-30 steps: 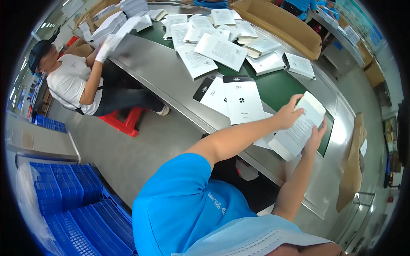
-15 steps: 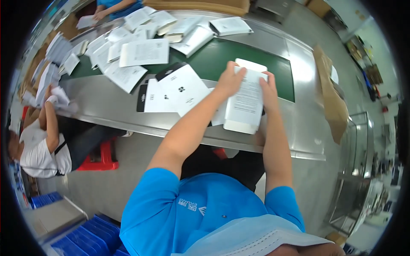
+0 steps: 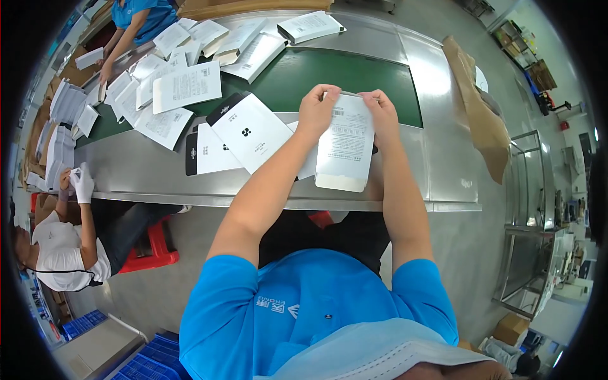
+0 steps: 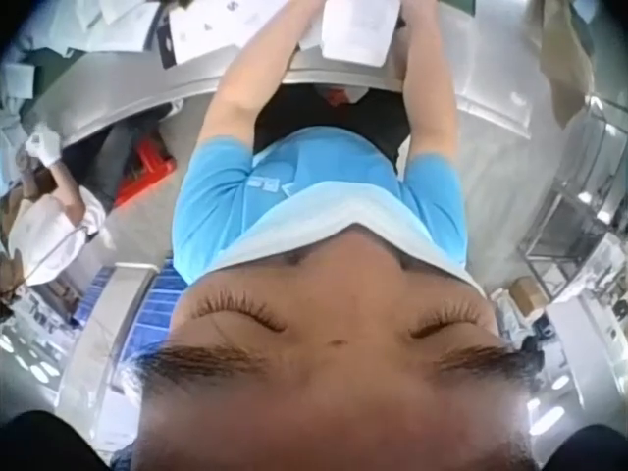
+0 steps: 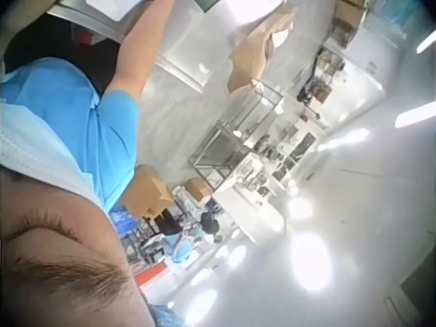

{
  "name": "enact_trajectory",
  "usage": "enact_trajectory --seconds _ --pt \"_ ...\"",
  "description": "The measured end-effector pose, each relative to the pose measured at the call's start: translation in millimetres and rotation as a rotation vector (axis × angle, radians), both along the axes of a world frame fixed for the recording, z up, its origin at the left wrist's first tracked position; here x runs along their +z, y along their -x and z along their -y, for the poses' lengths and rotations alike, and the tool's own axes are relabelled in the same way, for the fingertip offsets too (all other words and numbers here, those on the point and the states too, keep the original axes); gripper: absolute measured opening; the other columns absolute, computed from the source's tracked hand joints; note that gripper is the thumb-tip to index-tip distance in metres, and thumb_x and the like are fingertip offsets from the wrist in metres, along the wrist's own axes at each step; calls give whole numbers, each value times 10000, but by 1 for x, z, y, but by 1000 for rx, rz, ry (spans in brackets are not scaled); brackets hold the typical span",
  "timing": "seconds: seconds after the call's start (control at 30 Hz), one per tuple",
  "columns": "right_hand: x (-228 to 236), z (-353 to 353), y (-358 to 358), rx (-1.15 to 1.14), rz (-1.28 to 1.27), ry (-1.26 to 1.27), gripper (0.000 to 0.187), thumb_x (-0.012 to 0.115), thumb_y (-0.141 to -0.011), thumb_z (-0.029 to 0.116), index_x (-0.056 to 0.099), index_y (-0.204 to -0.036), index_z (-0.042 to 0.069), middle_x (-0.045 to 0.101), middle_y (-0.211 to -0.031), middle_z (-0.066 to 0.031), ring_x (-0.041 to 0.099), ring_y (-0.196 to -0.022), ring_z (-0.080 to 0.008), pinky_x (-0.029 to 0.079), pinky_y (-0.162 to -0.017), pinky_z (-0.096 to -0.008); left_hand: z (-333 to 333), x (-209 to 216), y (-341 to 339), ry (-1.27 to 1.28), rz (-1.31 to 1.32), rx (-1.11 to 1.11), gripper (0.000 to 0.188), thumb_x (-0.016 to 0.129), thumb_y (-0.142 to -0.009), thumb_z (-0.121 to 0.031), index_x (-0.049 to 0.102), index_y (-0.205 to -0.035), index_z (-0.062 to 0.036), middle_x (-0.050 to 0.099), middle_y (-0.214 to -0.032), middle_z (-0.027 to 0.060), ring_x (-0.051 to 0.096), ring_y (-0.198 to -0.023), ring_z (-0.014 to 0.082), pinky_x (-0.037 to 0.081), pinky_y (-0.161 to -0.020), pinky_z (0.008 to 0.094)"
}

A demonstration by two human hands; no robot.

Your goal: Folding paper documents and inserting them into white cases on a production line.

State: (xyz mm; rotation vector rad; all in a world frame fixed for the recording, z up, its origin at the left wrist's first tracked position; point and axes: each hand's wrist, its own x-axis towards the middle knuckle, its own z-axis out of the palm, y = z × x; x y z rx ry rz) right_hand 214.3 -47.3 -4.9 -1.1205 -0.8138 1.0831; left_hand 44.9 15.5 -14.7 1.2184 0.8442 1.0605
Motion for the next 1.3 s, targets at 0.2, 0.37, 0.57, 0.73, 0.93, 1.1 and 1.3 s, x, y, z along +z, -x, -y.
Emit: enact_trajectory --seconds 0.2,0.37,0.57,0.73,0.93,1.1,1.3 --pt "9 4 7 7 -136 96 158 595 -955 56 636 -1107 43 678 -1114 -90 622 -938 -157 525 -821 -305 4 -2 -1 25 -103 48 171 655 -947 -158 679 -1072 -43 627 -851 -8 568 -724 76 474 -665 245" --pt "-1 0 8 -98 -132 228 121 585 -951 85 648 -1037 28 699 -1069 -107 630 -926 -163 534 -824 -305 2 0 0 245 -19 46 136 614 -946 -136 661 -1030 -41 624 -859 14 561 -742 93 470 -667 256" --pt "7 0 14 -68 -220 154 135 610 -972 158 644 -913 41 722 -1000 -99 632 -843 -157 531 -738 -308 1 -7 -3 148 34 54 197 609 -998 -230 641 -944 -43 601 -814 -1 523 -698 90 441 -651 267" --pt "2 -1 11 -98 -34 200 218 676 -979 252 648 -930 42 728 -1003 -82 642 -820 -146 542 -738 -306 -1 -5 0 43 -53 36 331 588 -1045 -325 599 -863 -50 614 -832 7 526 -733 87 458 -664 271" --pt "-6 -5 12 -62 -64 93 247 692 -971 247 640 -1081 32 715 -1053 -80 627 -874 -120 518 -758 -288 -10 -13 2 28 -82 35 362 586 -1046 -347 602 -835 -53 591 -755 3 512 -689 81 450 -645 272" --pt "-10 -5 6 -125 -59 193 214 553 -964 133 634 -1130 27 711 -1034 -106 656 -893 -176 548 -793 -314 -8 -18 0 66 -73 43 358 582 -1046 -340 608 -834 -53 584 -742 2 507 -669 82 445 -628 272" --pt "-1 -1 10 -106 -108 190 201 529 -948 115 674 -1046 16 710 -984 -106 662 -853 -194 552 -770 -330 -6 -13 -1 66 -74 29 379 588 -1042 -345 595 -803 -50 631 -766 31 540 -682 96 466 -644 283"
